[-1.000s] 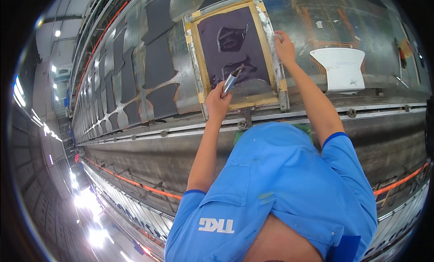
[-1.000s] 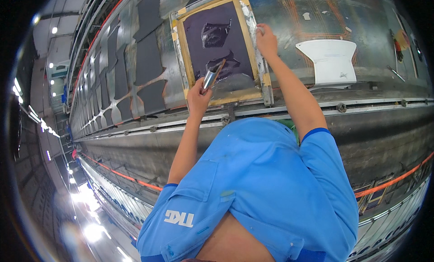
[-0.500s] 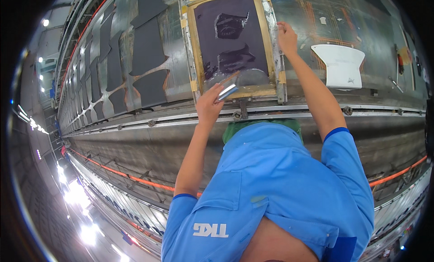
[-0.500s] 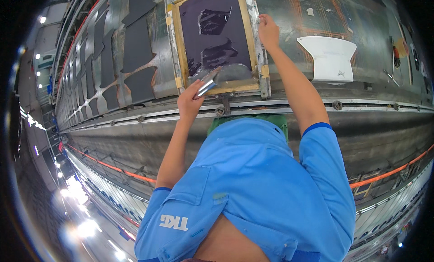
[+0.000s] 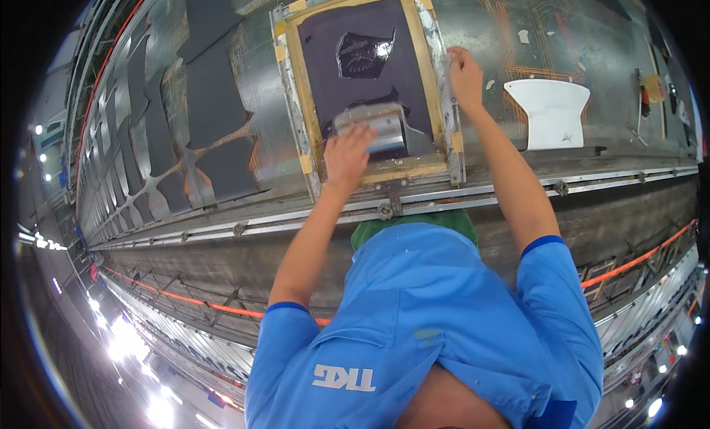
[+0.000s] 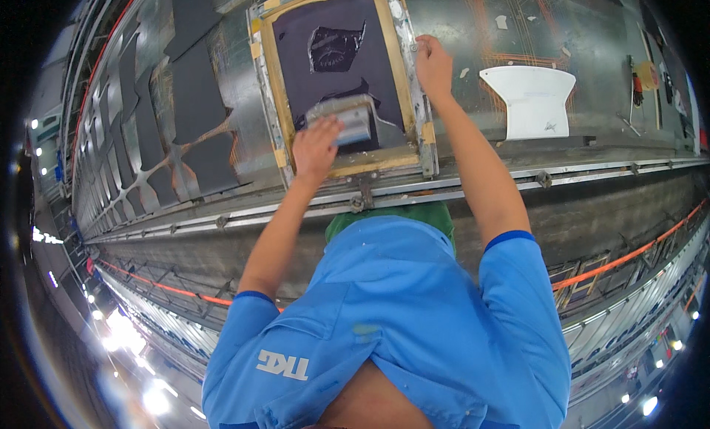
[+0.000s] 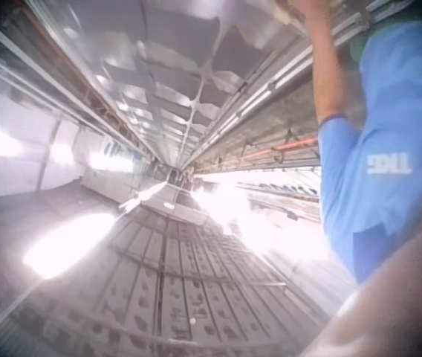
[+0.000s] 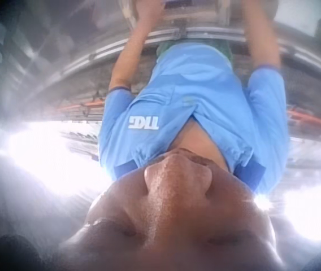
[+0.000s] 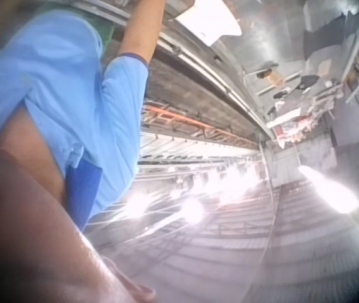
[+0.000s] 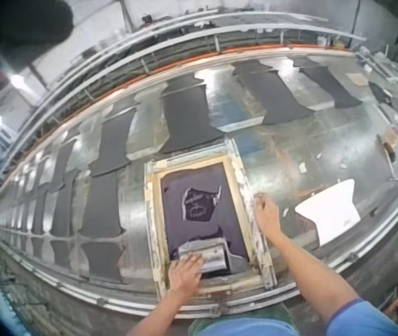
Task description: The person pours ink onto a screen printing frame and uses a squeegee to spread the ink across the mesh. They then move the frame to a conveyor belt and continue pulling the squeegee to transfer the ink onto a garment below.
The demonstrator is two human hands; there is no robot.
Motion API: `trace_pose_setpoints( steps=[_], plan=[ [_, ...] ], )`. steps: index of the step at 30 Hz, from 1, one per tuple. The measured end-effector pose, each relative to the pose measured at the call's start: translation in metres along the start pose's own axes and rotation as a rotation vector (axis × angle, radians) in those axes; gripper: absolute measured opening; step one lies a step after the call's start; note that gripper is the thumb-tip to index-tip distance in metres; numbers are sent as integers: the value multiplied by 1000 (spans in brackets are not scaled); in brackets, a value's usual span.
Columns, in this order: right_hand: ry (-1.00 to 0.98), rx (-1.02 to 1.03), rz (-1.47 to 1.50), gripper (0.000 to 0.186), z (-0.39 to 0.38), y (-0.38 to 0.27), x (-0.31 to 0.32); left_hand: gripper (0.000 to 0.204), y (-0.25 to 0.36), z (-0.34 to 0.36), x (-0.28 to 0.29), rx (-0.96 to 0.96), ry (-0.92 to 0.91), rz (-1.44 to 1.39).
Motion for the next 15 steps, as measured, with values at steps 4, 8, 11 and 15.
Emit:
trace_pose_setpoints(
  steps=[4,8,11,15],
  plan=[
    [-6,-40,-23,24,-1,-4,2,42,-65,102,41,59,125,-108],
    [-10,-43,-15,24,-1,-8,-3,35,-140,200,77,179,-173,-189],
    [-23,-73,0,24,-1,-11,-1,34,-135,228,89,125,-71,-165],
    [4,-35,-22,23,0,-7,-1,32,-102,194,62,205,20,-116]
  ],
)
Point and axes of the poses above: each hand's wrist, its own z-axis towards the middle knuckle, its own x-axis out of the back of the hand, y = z × x, the point moved 5 cm from there along z, towards the middle knuckle, and after that the axes turned 15 degrees about -y, right-handed, at the moved point
